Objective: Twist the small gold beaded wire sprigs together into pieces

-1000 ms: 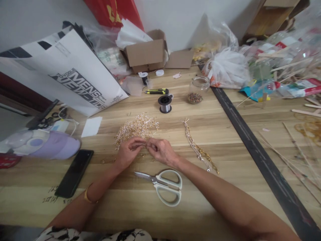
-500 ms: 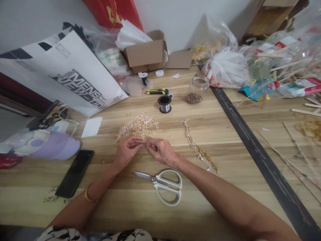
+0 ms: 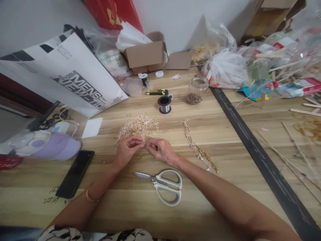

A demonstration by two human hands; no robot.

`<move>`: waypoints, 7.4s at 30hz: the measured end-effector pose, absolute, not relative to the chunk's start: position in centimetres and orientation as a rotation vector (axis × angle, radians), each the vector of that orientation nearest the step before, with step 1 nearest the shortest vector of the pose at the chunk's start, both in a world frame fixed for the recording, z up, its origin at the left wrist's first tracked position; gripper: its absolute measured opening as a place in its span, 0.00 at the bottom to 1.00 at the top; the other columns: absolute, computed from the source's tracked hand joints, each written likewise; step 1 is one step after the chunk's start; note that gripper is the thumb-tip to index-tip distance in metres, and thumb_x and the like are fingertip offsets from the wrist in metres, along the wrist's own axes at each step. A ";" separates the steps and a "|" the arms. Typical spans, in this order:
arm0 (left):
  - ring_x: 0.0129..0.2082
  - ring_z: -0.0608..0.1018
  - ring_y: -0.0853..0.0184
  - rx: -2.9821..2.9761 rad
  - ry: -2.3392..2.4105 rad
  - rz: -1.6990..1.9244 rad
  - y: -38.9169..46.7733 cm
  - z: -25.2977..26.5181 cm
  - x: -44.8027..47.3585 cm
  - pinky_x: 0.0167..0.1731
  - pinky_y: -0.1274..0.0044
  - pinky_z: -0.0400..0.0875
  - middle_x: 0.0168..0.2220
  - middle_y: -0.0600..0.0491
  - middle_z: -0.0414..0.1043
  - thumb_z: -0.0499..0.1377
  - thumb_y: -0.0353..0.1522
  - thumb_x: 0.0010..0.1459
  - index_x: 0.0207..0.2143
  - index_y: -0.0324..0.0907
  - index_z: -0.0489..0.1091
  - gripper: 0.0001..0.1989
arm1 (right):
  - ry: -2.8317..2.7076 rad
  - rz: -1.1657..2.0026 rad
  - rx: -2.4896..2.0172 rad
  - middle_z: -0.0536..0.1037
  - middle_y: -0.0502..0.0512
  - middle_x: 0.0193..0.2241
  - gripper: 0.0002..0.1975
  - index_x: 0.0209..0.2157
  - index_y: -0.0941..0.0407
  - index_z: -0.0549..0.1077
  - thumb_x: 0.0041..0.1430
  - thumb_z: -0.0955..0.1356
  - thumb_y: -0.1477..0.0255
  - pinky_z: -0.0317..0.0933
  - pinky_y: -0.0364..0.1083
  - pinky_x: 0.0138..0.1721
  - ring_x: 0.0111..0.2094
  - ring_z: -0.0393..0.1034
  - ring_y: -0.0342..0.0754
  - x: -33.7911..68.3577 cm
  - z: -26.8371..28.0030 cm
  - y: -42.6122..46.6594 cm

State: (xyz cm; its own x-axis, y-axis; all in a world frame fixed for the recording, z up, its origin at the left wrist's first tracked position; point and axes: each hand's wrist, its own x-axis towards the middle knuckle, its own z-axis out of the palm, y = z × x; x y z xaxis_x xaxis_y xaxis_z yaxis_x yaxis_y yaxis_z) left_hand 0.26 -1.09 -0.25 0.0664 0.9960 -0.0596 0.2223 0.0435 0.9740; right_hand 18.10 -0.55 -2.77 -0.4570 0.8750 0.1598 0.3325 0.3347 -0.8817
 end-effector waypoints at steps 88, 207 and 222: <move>0.33 0.81 0.65 1.500 1.337 1.140 -1.8 -0.4 1.0 0.37 0.75 0.76 0.32 0.50 0.79 0.64 0.30 0.49 0.31 0.38 0.73 0.06 | -1.834 1.286 -0.973 0.66 0.46 0.19 0.09 0.28 0.60 0.72 0.56 0.65 0.69 0.47 0.39 0.23 0.21 0.53 0.39 18.2 -2.6 -0.2; 0.33 0.81 0.66 1.764 1.303 1.182 -2.2 -0.7 1.0 0.38 0.75 0.78 0.33 0.50 0.79 0.62 0.29 0.52 0.33 0.39 0.73 0.05 | -1.797 1.275 -1.014 0.62 0.45 0.17 0.10 0.27 0.60 0.71 0.56 0.65 0.68 0.46 0.40 0.21 0.19 0.52 0.38 18.1 -2.9 0.0; 0.29 0.79 0.68 1.836 1.350 1.169 -2.0 -0.8 0.9 0.34 0.77 0.76 0.29 0.52 0.78 0.62 0.29 0.51 0.30 0.40 0.74 0.02 | -1.798 1.282 -1.011 0.61 0.44 0.16 0.09 0.28 0.60 0.72 0.56 0.66 0.68 0.46 0.40 0.22 0.19 0.52 0.38 18.1 -2.9 0.0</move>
